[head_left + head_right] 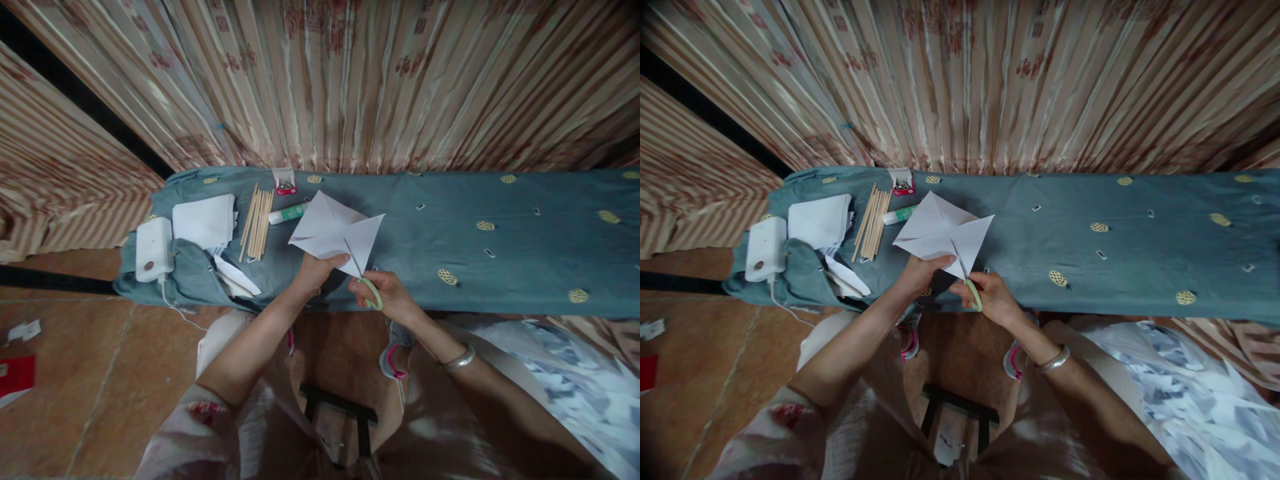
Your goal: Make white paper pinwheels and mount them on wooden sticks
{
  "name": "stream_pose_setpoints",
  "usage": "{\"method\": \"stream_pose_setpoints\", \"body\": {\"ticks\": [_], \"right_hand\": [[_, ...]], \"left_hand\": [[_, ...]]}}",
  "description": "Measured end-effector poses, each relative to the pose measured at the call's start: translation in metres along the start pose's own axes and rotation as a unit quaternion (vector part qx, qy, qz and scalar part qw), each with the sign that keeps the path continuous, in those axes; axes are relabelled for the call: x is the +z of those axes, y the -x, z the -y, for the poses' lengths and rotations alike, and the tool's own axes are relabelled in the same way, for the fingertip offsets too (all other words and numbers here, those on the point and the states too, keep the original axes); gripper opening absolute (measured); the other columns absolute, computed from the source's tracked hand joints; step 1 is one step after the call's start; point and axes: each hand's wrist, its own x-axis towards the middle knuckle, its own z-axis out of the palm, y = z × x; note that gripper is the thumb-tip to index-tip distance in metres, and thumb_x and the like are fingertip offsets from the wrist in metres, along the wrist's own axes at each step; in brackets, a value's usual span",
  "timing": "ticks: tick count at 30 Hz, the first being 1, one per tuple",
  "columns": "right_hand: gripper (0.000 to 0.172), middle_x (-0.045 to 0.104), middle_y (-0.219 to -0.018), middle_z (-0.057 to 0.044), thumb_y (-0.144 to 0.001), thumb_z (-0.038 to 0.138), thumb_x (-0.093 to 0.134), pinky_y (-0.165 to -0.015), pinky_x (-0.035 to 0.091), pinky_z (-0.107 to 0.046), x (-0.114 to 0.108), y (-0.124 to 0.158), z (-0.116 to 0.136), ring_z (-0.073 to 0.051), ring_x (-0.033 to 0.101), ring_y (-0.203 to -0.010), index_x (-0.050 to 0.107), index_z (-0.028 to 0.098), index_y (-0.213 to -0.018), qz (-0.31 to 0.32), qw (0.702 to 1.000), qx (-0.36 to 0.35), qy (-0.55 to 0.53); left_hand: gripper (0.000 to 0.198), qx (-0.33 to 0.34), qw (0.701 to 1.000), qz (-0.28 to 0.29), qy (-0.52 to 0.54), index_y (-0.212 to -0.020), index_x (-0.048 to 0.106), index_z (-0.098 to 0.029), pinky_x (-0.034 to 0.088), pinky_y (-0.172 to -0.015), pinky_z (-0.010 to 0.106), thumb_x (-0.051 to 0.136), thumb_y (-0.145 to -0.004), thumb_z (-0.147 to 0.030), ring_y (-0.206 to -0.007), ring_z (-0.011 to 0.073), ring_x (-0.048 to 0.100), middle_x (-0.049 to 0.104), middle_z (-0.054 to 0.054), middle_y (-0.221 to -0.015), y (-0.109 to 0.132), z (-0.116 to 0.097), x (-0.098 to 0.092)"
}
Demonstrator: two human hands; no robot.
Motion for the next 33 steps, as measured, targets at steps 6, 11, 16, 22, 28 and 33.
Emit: {"method": "stream_pose_setpoints", "body": {"ticks": [6,11,16,22,28,33], "right_hand": [[0.044,0.057,-0.049,0.003,-0.064,0.061,0.073,-0.045,0.037,-0.022,0.0,0.001,0.002,-0.009,0.047,-0.046,0.061,0.019,-0.061,0.004,1.0,0.012,0.002],[0.045,0.059,-0.051,0.002,-0.067,0.062,0.07,-0.046,0.036,-0.022,-0.002,0.002,0.001,-0.009,0.048,-0.047,0.061,0.018,-0.063,0.031,0.999,0.022,0.0],[0.043,0.058,-0.055,0.003,-0.064,0.058,0.075,-0.048,0.036,-0.022,-0.015,0.01,-0.003,-0.009,0.049,-0.05,0.063,0.017,-0.073,0.087,0.994,0.071,0.011],[0.037,0.048,-0.053,0.007,-0.071,0.054,0.071,-0.045,0.025,-0.022,-0.047,0.023,-0.009,-0.008,0.038,-0.048,0.065,0.018,-0.076,0.094,0.974,0.063,0.195],[0.041,0.049,-0.051,0.005,-0.075,0.061,0.061,-0.048,0.028,-0.024,-0.079,0.033,-0.006,-0.011,0.042,-0.048,0.064,0.02,-0.075,0.004,0.941,0.017,0.337],[0.047,0.062,-0.06,0.0,-0.079,0.057,0.057,-0.054,0.036,-0.028,-0.1,0.034,-0.009,-0.019,0.059,-0.055,0.066,0.019,-0.104,-0.169,0.864,0.002,0.474]], "left_hand": [[0.05,0.005,1.0,0.005,-0.005,-0.1,0.067,-0.014,0.049,-0.084,0.037,0.08,-0.052,-0.022,-0.082,0.0209,0.063,0.071,0.006,-0.089,-0.001,0.001,-0.001],[0.053,0.016,1.0,0.011,-0.009,-0.103,0.066,-0.014,0.048,-0.088,0.038,0.079,-0.053,-0.024,-0.087,0.0219,0.064,0.071,0.006,-0.094,-0.003,0.003,-0.002],[0.057,0.04,0.999,0.01,0.011,-0.106,0.065,-0.015,0.048,-0.092,0.04,0.079,-0.052,-0.024,-0.091,0.0226,0.064,0.071,0.007,-0.101,-0.009,0.001,-0.007],[0.065,0.059,0.998,-0.015,0.029,-0.111,0.062,-0.016,0.047,-0.092,0.04,0.081,-0.049,-0.022,-0.093,0.0232,0.064,0.07,0.007,-0.102,-0.016,-0.001,-0.016],[0.063,0.031,0.999,-0.007,0.011,-0.107,0.065,-0.015,0.048,-0.09,0.04,0.082,-0.047,-0.023,-0.088,0.0223,0.064,0.071,0.008,-0.098,-0.013,0.006,-0.019],[0.057,-0.03,0.999,0.026,-0.021,-0.097,0.066,-0.014,0.049,-0.086,0.038,0.084,-0.044,-0.023,-0.084,0.0213,0.064,0.071,0.006,-0.091,-0.002,0.016,-0.01]]}}
